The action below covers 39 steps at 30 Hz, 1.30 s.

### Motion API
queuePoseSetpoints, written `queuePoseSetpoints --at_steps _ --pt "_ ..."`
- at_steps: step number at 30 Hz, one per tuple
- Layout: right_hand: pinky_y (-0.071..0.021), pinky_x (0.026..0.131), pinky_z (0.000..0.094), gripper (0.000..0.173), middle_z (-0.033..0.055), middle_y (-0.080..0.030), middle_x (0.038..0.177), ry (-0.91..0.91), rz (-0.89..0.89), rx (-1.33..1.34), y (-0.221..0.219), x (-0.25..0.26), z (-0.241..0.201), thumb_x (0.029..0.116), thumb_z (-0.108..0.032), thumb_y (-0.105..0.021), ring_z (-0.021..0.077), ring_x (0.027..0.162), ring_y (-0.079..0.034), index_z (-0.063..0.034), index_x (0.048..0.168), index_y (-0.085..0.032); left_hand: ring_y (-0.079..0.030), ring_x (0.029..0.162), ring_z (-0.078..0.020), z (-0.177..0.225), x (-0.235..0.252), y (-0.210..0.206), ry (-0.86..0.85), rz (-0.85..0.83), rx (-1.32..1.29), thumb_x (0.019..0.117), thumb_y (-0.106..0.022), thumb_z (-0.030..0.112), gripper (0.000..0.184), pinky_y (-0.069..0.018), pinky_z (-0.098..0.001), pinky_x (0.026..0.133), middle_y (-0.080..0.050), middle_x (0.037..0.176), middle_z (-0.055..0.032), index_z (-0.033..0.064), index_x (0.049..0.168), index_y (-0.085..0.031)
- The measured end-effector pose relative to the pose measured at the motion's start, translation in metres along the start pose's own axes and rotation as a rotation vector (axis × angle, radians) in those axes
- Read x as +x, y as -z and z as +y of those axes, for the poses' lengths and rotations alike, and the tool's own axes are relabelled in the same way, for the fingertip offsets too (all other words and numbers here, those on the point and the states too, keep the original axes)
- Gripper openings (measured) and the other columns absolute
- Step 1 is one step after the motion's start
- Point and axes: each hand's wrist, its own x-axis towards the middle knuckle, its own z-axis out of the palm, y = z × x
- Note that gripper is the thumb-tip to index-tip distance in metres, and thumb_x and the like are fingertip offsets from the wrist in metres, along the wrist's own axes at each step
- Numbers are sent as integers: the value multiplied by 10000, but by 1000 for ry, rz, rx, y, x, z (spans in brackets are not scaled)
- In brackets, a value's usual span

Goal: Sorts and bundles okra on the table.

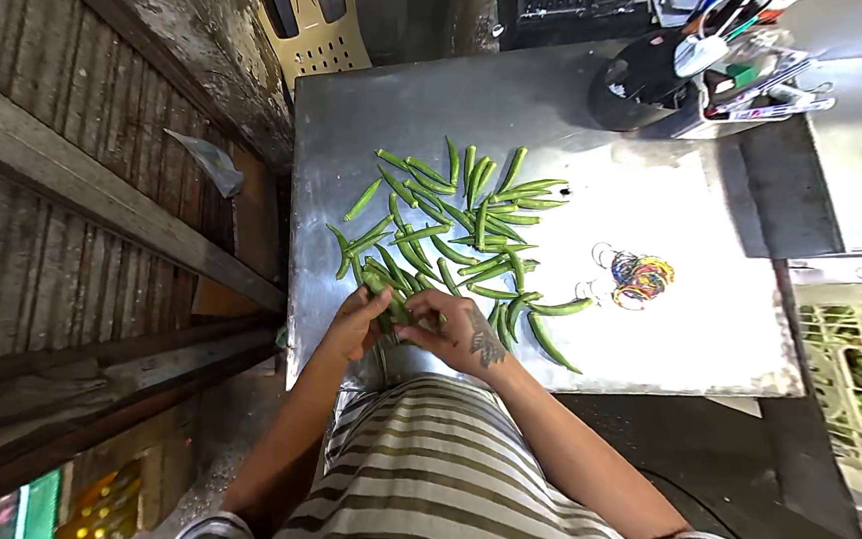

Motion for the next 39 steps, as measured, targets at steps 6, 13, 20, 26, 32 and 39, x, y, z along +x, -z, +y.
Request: queuePoseSetpoints --at_steps 6,13,20,26,32,39 --pt "-527 593 293 295 -33 -719 825 -63 112 13 30 -7 15 927 -361 -735 64 635 -599 -111 1084 -733 -515 539 -94 15 -6 15 -26 104 -79 1111 -340 258 240 -507 -246 530 -527 710 14 145 1015 -528" --pt "-519 600 322 291 -22 -692 829 -222 252 -180 68 -36 44 900 -351 -759 87 655 -603 -122 1069 -699 -467 462 -83 14 -34 68 -139 31 616 794 -743 82 212 -423 -247 442 -513 617 22 139 829 -542" --pt "-579 858 503 368 93 -732 996 -170 -108 -365 19 -44 49 909 -409 -746 252 916 -698 -99 1108 -751 -700 903 -285 -28 -31 20 278 275 1417 915 -663 514 461 -565 -546 808 -710 944 -119 78 1057 -706" --pt "-511 836 529 162 95 -723 1020 -42 -134 -703 -12 -48 56 886 -243 -643 298 1002 -687 -118 956 -720 -667 776 -231 -11 -30 13 192 204 1483 867 -670 406 322 -549 -490 701 -671 816 -69 94 939 -700" --pt "-516 865 518 381 47 -724 966 -114 -51 -459 13 -46 61 872 -483 -741 237 938 -678 -143 1043 -749 -698 894 -252 6 -14 4 27 -1 1581 901 -700 411 355 -564 -513 826 -719 934 -93 95 1061 -717" --pt "-536 861 551 329 125 -720 1029 -500 115 -616 25 -12 51 962 -400 -647 321 985 -693 -97 1049 -741 -691 976 -307 -16 4 -7 167 -188 1719 920 -665 377 349 -552 -551 855 -710 1008 -125 98 1128 -682"
